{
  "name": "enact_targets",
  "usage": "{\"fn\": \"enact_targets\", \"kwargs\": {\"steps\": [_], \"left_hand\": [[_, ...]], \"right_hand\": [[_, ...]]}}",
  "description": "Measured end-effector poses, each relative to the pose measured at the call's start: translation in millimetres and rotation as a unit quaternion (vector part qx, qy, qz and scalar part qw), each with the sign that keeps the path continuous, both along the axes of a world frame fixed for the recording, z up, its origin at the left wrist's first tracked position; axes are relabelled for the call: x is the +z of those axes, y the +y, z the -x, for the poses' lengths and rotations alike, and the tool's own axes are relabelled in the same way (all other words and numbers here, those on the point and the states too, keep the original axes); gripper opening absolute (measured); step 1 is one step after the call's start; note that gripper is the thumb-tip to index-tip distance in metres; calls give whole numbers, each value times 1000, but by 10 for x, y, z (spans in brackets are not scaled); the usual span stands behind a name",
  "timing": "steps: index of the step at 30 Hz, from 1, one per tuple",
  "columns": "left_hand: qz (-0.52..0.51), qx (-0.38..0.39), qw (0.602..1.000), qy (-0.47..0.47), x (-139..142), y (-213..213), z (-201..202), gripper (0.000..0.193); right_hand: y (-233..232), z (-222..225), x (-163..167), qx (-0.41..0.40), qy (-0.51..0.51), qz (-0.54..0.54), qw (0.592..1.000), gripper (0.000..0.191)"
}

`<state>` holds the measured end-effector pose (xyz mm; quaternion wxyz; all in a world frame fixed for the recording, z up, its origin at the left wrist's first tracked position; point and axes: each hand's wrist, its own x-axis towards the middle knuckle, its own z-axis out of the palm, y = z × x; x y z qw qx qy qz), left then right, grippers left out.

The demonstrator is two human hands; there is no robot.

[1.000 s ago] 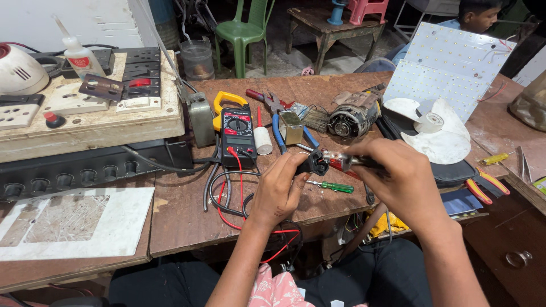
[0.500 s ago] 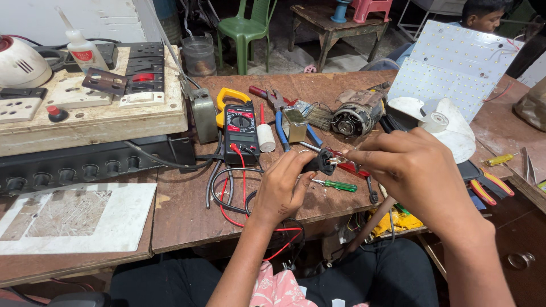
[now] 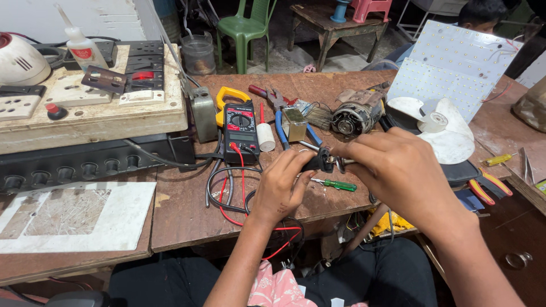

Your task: The person works at a cluttered repair bench on a small appliance motor part. They handle a black cylindrical component with multimeter leads, fit a metal flange into a housing, then use a hollow cylindrical tool to press and seat the flange into the part, twisting and pressing repeatedly with both hands.

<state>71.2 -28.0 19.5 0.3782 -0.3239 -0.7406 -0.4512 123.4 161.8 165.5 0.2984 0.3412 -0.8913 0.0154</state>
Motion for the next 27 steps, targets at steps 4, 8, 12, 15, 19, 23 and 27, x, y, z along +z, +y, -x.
{"fn": "enact_targets", "kwargs": {"steps": [4,8,12,15,19,23,27], "left_hand": [[17,0,1000,21,-3,10,10,34],[13,-12,1000,25,4,6,8,33],[13,-12,1000,10,3,0,2,33],[15,-16,1000,15,-6,3,13,34],[24,-14,999,18,-26,-7,32,36],[21,-14,999,38,-37,-3,40,37],[19,-10,999,27,-42,8,30,37]], "right_hand": [[46,28,38,8,-38,7,999,29],[66,-18,76,10,-45,37,998,23],[58,-41,106,-18,-40,21,999,28],[39,-44,93,-28,-44,9,999,24],[10,-9,57,-3,-41,-3,999,19],[23,23,48,0,-71,15,997,20],[-19,61,-29,64,-82,44,994,19]]}}
